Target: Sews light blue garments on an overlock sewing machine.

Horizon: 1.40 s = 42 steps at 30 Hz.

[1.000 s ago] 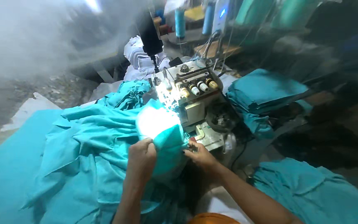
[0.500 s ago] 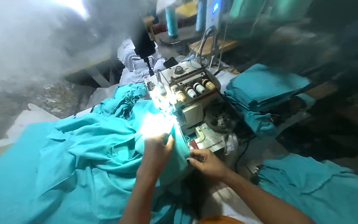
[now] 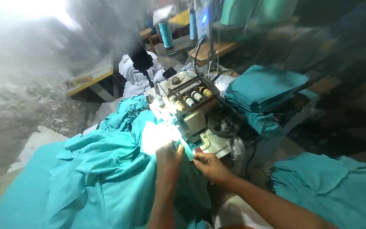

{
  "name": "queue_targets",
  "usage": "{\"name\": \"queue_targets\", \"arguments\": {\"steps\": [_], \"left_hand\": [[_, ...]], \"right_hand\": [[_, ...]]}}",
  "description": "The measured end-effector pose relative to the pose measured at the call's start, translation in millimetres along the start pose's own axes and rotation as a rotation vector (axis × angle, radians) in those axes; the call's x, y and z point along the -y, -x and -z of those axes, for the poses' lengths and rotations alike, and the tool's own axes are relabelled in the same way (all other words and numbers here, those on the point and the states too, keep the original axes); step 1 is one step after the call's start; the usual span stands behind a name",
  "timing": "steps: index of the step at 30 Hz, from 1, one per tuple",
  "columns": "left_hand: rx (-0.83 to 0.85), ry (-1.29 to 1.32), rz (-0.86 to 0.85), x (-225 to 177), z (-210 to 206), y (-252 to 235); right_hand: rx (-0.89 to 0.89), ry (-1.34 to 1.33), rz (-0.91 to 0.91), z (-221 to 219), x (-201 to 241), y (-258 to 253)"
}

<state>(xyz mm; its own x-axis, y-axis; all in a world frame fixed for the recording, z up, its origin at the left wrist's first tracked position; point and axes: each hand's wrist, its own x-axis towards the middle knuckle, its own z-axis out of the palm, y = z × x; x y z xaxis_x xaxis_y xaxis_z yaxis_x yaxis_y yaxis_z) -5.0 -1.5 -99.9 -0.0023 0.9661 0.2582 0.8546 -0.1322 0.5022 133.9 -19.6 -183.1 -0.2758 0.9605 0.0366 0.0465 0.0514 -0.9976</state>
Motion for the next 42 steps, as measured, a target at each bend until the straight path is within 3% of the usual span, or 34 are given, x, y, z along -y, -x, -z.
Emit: {"name": "queue_targets", "arguments": {"steps": [3, 7, 13, 15, 19, 22, 25, 28, 32, 34, 37, 39, 42], "left_hand": [[-0.166, -0.014, -0.162, 14.8, -12.1, -5.2], [-0.166, -0.047, -0.26, 34.4, -12.5, -23.6], [-0.129, -0.021, -0.244, 60.0, -9.6, -49.7], [-0.154, 0.037, -0.243, 69.4, -11.1, -52.4], [-0.158, -0.09, -0.086, 59.7, -4.0, -24.6], [-0.161, -0.099, -0.085, 42.4, -6.1, 14.9], [-0.19, 0.043, -0.259, 34.4, -20.1, 47.6], [-0.178, 0.227, -0.47, 42.4, -31.9, 54.6], [-0.309, 0.178, -0.571, 53.8, -12.6, 32.8], [-0.177, 0.103, -0.587, 54.2, 2.8, 22.1], [0.238, -0.083, -0.566, 63.6, 20.9, 9.8], [0.508, -0.318, -0.539, 75.4, 39.6, 2.8], [0.855, -0.637, -0.201, 87.8, 80.6, -18.4]], "right_hand": [[-0.049, 0.025, 0.016, -9.5, 5.2, -15.5], [-0.04, 0.098, 0.047, -28.2, 22.1, -26.5], [0.019, 0.142, 0.206, -51.4, 33.9, -26.9], [-0.041, 0.186, 0.251, -51.7, 28.5, -29.1], [-0.178, 0.29, 0.259, -43.6, 19.0, -36.5], [-0.033, 0.144, 0.189, -34.4, 26.8, -40.5], [0.148, 0.02, 0.145, -24.7, 31.5, -47.0], [0.012, 0.186, 0.094, -10.6, 25.7, -54.9], [-0.27, 0.331, 0.127, 7.0, 12.0, -60.4], [-0.163, 0.175, 0.192, 13.1, 17.3, -48.6], [0.154, -0.143, 0.392, 25.3, 37.8, -16.1], [0.317, -0.207, 0.585, 44.2, 38.7, -5.7], [0.422, -0.16, 0.782, 78.0, 35.0, -3.4]]}}
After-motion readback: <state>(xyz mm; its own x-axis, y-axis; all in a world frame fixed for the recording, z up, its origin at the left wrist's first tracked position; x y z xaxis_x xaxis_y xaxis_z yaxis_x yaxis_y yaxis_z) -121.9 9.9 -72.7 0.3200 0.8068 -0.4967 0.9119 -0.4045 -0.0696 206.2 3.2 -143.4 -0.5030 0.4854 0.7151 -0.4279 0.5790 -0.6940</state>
